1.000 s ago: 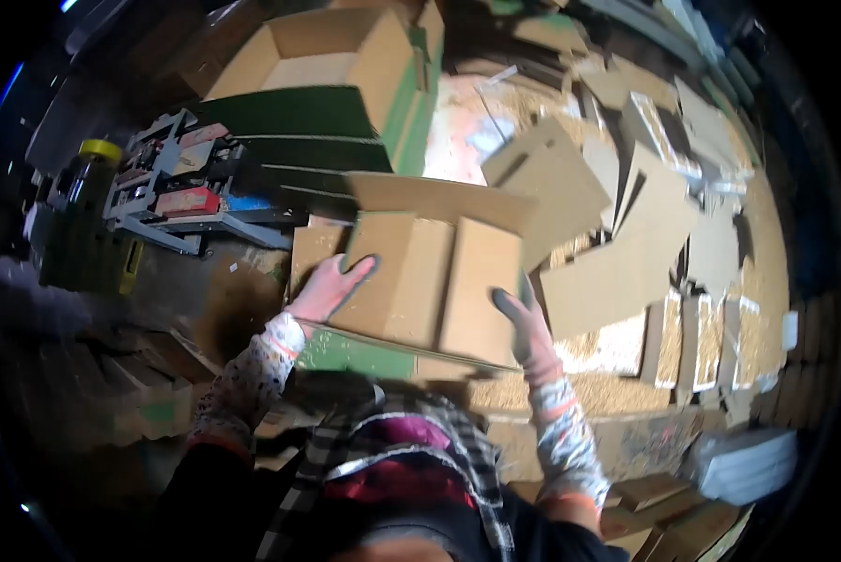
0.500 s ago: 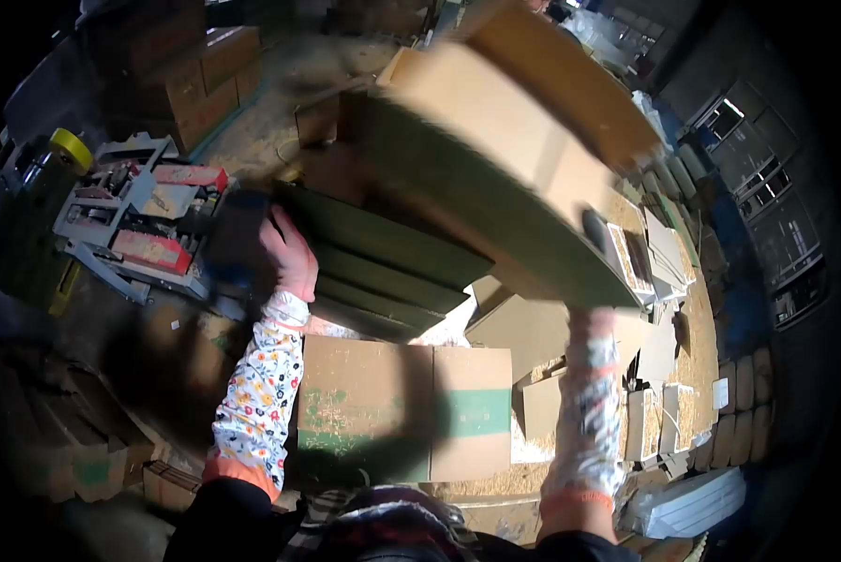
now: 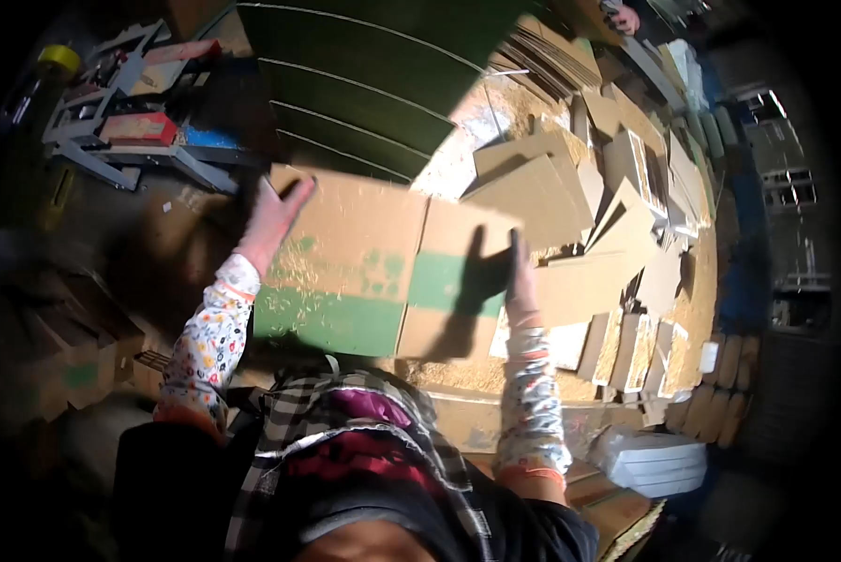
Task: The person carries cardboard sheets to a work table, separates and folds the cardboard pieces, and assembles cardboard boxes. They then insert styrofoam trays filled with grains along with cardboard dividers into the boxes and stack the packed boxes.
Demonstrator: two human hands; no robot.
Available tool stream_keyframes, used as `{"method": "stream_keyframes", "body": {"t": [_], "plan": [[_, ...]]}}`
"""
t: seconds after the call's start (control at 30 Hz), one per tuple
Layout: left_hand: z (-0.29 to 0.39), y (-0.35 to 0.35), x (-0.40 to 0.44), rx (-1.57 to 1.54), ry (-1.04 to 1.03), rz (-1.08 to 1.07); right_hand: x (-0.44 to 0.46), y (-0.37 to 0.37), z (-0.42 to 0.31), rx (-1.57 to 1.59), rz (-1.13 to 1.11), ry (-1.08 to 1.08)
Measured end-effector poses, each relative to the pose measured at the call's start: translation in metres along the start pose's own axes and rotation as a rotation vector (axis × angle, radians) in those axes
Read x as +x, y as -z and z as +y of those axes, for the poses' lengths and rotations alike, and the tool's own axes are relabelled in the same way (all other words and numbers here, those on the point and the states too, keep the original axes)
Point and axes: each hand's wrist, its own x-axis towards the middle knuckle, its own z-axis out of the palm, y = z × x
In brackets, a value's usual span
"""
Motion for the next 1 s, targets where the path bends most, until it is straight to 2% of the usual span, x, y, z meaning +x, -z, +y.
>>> {"method": "stream_keyframes", "body": {"t": [0.07, 0.1, 0.13, 0.2, 0.23, 0.27, 0.3, 0.33, 0.37, 0.4, 0.47, 0.5, 0.53, 0.6, 0.67, 0.7, 0.73, 0.8, 0.87, 0.9, 0.93, 0.97, 1.0], "plan": [[0.078, 0.037, -0.025, -0.393, -0.115, 0.067, -0.023, -0.006, -0.072, 0.15, 0.225, 0.152], [0.108, 0.048, -0.037, -0.648, -0.109, 0.052, -0.031, -0.009, -0.109, 0.228, 0.348, 0.267], [0.13, 0.058, -0.049, -0.871, -0.118, -0.048, -0.036, -0.01, -0.13, 0.34, 0.505, 0.432], [0.147, 0.063, -0.074, -0.695, -0.33, -0.141, -0.058, -0.004, -0.162, 0.229, 0.532, 0.457], [0.146, 0.055, -0.06, -0.572, -0.106, -0.157, -0.063, -0.009, -0.165, 0.096, 0.711, 0.367], [0.139, 0.05, -0.053, -0.593, 0.032, -0.169, -0.063, 0.0, -0.154, 0.049, 0.603, 0.374], [0.137, 0.054, -0.048, -0.664, -0.08, -0.196, -0.064, 0.01, -0.144, 0.003, 0.496, 0.383], [0.137, 0.066, -0.026, -0.795, 0.018, -0.308, -0.083, -0.018, -0.163, 0.058, 0.532, 0.493], [0.137, 0.078, -0.004, -0.916, 0.132, -0.408, -0.095, -0.028, -0.178, 0.254, 0.444, 0.494], [0.167, 0.086, -0.02, -0.919, 0.238, -0.535, -0.104, -0.023, -0.189, 0.224, 0.365, 0.488], [0.174, 0.074, -0.031, 0.324, -0.941, -0.302, -0.079, 0.013, -0.178, 0.179, 0.353, 0.353], [0.187, 0.058, -0.059, 0.707, -1.093, -0.316, -0.062, 0.025, -0.152, 0.201, 0.251, 0.24], [0.199, 0.037, -0.099, 1.079, -1.2, -0.332, -0.077, 0.002, -0.168, 0.199, 0.279, 0.132], [0.217, 0.014, -0.146, 1.051, -1.101, -0.73, -0.075, -0.039, -0.15, -0.019, 0.245, 0.405], [0.206, -0.001, -0.15, 0.796, -0.674, -1.258, -0.053, -0.043, -0.112, -0.542, 0.205, 0.557], [0.202, 0.006, -0.161, 0.749, -0.667, -1.377, -0.047, -0.041, -0.113, -0.675, 0.241, 0.551], [0.199, 0.016, -0.171, 0.713, -0.673, -1.482, -0.042, -0.042, -0.117, -0.539, 0.177, 0.598], [0.168, 0.034, -0.186, 0.655, -0.833, -1.188, -0.048, -0.055, -0.128, -0.218, 0.059, 0.45], [0.13, 0.006, -0.162, 0.398, -0.759, -0.235, -0.054, -0.059, -0.144, 0.049, -0.1, 0.249], [0.122, 0.003, -0.147, 0.307, -0.551, -0.243, -0.031, -0.015, -0.152, -0.282, -0.276, 0.09], [0.113, 0.001, -0.128, 0.226, -0.358, -0.249, -0.027, -0.004, -0.179, -0.105, -0.359, -0.047], [0.087, -0.02, -0.117, -0.014, -0.373, -0.348, -0.023, 0.014, -0.21, -0.19, -0.394, -0.285], [0.087, -0.025, -0.126, 0.001, -0.373, -0.318, -0.012, 0.039, -0.221, -0.282, -0.397, -0.205]]}}
